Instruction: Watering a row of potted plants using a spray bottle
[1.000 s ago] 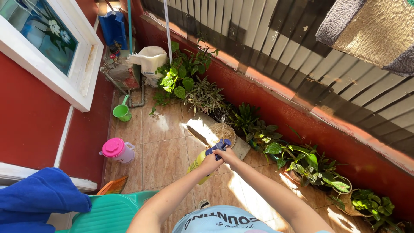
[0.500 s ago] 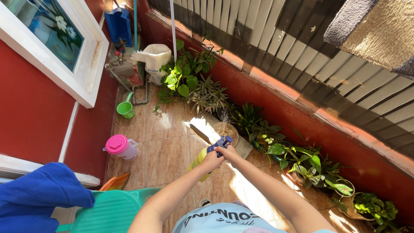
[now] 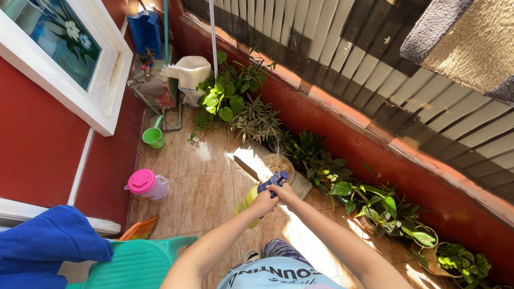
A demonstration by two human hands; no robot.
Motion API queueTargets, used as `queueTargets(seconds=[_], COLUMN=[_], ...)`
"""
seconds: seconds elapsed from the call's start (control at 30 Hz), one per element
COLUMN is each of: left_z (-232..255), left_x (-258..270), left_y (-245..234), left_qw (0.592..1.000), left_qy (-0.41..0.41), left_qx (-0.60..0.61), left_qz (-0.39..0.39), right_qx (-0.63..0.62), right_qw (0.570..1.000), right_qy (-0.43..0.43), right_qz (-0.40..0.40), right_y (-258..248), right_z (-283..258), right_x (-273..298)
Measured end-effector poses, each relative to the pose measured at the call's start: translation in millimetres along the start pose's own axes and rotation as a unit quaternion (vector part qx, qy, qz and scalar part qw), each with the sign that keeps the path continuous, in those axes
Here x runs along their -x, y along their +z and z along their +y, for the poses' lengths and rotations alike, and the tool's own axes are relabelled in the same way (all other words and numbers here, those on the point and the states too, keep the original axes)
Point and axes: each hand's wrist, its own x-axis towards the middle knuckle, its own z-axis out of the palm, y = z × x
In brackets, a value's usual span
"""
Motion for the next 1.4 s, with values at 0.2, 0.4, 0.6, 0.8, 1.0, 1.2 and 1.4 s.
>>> queueTargets(seconds=[0.2, 0.4, 0.6, 0.8, 1.0, 1.2, 1.4], left_z=[-12.2, 27.4, 39.3, 35.1, 38.6, 32.1, 31.9], left_x=[-32.0, -35.4, -72.3, -108.7, -127.4, -139.6, -152.2], left_y=[4.5, -18.0, -38.2, -54.0, -54.4, -50.6, -75.3], left_qw=[1.0, 0.999, 0.995, 0.993, 0.991, 0.989, 0.989], left_qy=[-0.016, -0.037, -0.044, -0.04, -0.058, -0.064, -0.054], left_qx=[-0.016, -0.003, 0.0, 0.01, 0.02, 0.042, 0.041], left_qz=[0.009, 0.034, 0.088, 0.107, 0.12, 0.125, 0.131], right_qx=[-0.061, 0.004, 0.06, 0.064, 0.083, 0.091, 0.076], right_qw=[0.998, 0.999, 0.997, 0.994, 0.991, 0.991, 0.991], right_qy=[-0.006, 0.0, -0.01, -0.037, -0.062, -0.046, -0.055], right_qz=[-0.022, -0.05, -0.054, -0.081, -0.087, -0.089, -0.096], right_y=[-3.1, -7.0, -22.7, -12.1, -12.8, -17.5, -8.9], right_z=[-4.2, -45.8, -100.6, -89.1, -96.5, -76.9, -118.1], right_x=[-29.1, -35.1, -42.0, -126.0, -139.9, -185.9, -166.4])
